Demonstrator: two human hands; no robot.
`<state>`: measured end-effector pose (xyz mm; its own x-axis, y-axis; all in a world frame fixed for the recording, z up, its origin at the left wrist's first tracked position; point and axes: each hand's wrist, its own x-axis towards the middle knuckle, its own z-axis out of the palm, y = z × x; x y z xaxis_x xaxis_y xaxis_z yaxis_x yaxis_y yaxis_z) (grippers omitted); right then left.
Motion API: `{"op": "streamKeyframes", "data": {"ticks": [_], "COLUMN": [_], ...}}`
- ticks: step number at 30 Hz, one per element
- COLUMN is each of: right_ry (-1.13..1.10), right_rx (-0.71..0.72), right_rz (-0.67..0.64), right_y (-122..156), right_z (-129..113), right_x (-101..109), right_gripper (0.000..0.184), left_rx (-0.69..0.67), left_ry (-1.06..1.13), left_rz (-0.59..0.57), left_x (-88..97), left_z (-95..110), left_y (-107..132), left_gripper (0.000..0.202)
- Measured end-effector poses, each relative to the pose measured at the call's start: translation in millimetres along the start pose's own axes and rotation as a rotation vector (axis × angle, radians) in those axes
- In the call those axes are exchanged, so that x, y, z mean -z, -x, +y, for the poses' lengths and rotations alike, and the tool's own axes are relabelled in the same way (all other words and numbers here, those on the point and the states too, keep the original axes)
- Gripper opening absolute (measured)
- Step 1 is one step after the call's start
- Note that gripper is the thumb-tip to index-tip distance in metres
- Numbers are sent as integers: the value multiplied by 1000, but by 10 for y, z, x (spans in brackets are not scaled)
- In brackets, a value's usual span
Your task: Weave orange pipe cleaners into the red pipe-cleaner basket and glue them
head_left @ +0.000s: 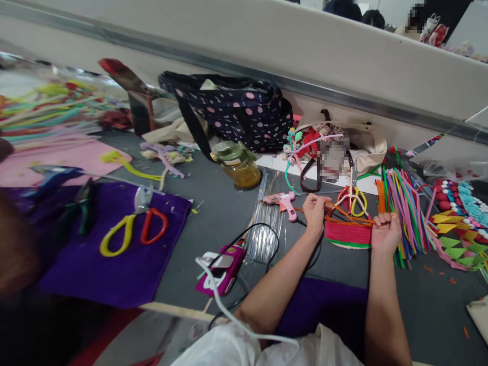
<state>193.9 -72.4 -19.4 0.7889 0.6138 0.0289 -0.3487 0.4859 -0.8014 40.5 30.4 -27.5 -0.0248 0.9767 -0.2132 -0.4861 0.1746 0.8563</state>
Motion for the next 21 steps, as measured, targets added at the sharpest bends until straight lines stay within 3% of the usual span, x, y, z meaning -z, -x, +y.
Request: {"op": "streamKeyframes", "data": {"ticks": [14,21], "right_ry": [-192,-182], "right_rx": [-83,-78], "right_rz": [-15,-22], "right_y": [-115,-159], "right_z": [-41,-79], "right_x": [140,188], "right_gripper": [28,30], "left_rx": [46,60], "left_ry": [87,95], "left_rz": [52,87], "left_x": [25,12], "left_z": [-82,-64], "left_y": [-79,-92], "left_gripper": [19,20]}}
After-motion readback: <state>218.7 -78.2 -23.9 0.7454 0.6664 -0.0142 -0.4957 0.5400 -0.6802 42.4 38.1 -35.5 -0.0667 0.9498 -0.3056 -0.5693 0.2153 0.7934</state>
